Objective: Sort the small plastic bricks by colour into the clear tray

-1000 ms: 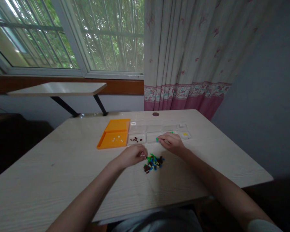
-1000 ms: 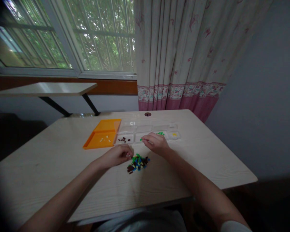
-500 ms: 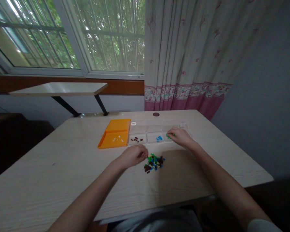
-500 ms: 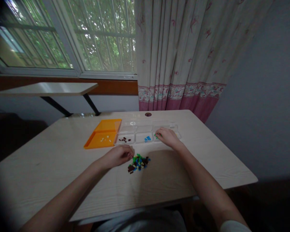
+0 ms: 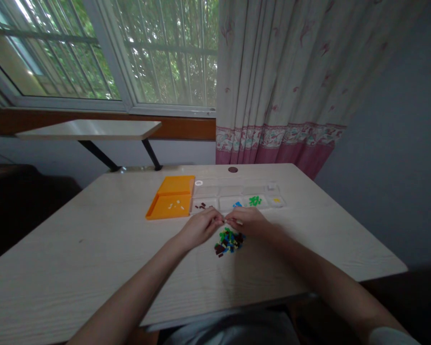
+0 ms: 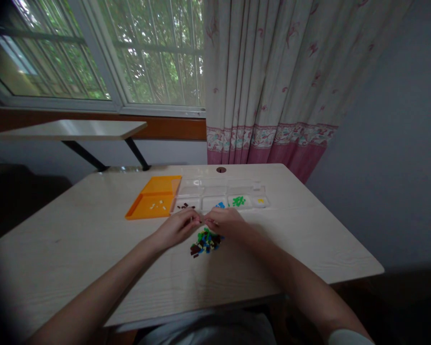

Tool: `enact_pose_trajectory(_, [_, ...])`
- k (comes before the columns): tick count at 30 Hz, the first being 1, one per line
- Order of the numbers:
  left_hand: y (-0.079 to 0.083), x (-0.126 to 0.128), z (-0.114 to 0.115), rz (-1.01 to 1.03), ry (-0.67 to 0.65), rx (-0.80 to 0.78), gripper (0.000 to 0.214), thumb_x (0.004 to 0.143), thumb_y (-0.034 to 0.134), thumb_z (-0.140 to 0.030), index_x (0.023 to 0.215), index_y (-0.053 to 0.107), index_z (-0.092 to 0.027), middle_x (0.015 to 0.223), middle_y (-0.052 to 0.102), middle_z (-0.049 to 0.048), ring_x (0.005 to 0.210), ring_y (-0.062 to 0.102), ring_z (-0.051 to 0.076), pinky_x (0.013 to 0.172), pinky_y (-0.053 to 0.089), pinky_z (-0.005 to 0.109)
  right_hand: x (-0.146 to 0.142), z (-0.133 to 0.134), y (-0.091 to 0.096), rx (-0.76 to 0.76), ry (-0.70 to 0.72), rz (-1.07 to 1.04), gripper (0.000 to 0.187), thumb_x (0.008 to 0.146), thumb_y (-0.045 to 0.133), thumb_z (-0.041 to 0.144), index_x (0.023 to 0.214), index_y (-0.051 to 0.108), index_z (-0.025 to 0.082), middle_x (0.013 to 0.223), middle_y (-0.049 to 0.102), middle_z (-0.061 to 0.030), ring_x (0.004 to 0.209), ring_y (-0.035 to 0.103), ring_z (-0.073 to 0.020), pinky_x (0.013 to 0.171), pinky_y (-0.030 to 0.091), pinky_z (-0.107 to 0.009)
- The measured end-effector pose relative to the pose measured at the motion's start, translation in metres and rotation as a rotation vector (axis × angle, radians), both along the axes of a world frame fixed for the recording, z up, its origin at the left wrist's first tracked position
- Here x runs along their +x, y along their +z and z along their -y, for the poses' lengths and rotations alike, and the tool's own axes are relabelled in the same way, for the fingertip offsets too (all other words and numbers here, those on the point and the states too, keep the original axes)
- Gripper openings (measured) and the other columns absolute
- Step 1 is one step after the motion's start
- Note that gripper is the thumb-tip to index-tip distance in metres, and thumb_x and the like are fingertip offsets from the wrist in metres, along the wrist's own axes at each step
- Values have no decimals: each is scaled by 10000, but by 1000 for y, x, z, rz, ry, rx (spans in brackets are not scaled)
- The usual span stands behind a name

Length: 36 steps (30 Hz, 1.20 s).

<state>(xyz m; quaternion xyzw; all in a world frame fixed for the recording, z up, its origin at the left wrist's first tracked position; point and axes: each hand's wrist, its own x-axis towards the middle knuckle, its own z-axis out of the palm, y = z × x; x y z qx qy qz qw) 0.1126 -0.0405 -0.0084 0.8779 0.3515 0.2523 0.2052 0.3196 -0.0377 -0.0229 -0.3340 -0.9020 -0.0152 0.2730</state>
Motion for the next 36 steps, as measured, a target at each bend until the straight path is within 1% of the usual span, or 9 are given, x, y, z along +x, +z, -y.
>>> enact_pose_trajectory(4, [-1, -1, 1, -17, -10, 17, 163, 864, 416, -252, 838, 549, -163, 828, 552, 41, 766, 514, 141, 675, 387, 233, -7, 7, -4, 37, -12, -1, 110, 814, 527, 271, 816, 620, 212, 714, 626, 4, 643, 569, -109, 562, 381, -200])
enact_pose_trajectory(8, [-1, -1, 2, -12, -25, 27, 169, 868, 419, -261, 842, 554, -163, 837, 557, 42, 775, 515, 139, 679, 385, 231, -6, 8, -6, 21, -29, -8, 107, 812, 523, 259, 773, 602, 200, 707, 617, -4, 652, 563, -108, 579, 381, -199])
enact_pose_trajectory(13, [0, 2, 2, 50, -31, 3, 176, 857, 453, -278, 828, 580, -159, 806, 563, 39, 754, 515, 130, 671, 389, 225, -5, 7, -6, 23, -6, -74, 89, 798, 528, 244, 802, 605, 199, 709, 619, -8, 649, 560, -104, 580, 387, -191])
enact_pose_trajectory(19, [-3, 3, 0, 148, 35, 28, 150, 815, 531, -290, 856, 605, -167, 787, 565, 29, 698, 503, 117, 619, 386, 212, -3, 2, -7, 65, 56, -190, 96, 797, 517, 215, 820, 605, 184, 704, 620, -16, 633, 555, -106, 560, 389, -194])
enact_pose_trajectory(25, [-3, 5, 1, 175, 52, 31, 105, 797, 555, -247, 789, 614, -160, 743, 573, 21, 666, 501, 105, 589, 381, 198, -3, 3, -5, 66, 58, -198, 101, 803, 509, 215, 814, 606, 190, 696, 613, -10, 624, 547, -103, 565, 386, -196])
enact_pose_trajectory(30, [-4, 7, 1, 205, 36, 31, 110, 788, 571, -260, 790, 623, -163, 731, 574, 17, 649, 500, 98, 584, 384, 192, -3, 3, -6, 70, 46, -190, 99, 787, 520, 218, 806, 612, 186, 686, 614, -8, 618, 543, -105, 551, 367, -197])
enact_pose_trajectory(33, [-4, 7, 1, 202, 38, 41, 105, 792, 562, -246, 785, 625, -163, 726, 576, 17, 643, 500, 95, 579, 381, 189, -3, 3, -5, 15, 47, -179, 114, 800, 518, 237, 812, 618, 182, 688, 617, -12, 617, 540, -104, 559, 360, -195])
enact_pose_trajectory(36, [-1, 5, 2, 203, 57, 65, 101, 793, 554, -229, 781, 627, -161, 722, 579, 19, 625, 495, 93, 558, 375, 188, 2, 1, 3, -145, 20, -114, 155, 819, 518, 292, 850, 627, 186, 723, 616, -14, 646, 535, -102, 585, 355, -193])
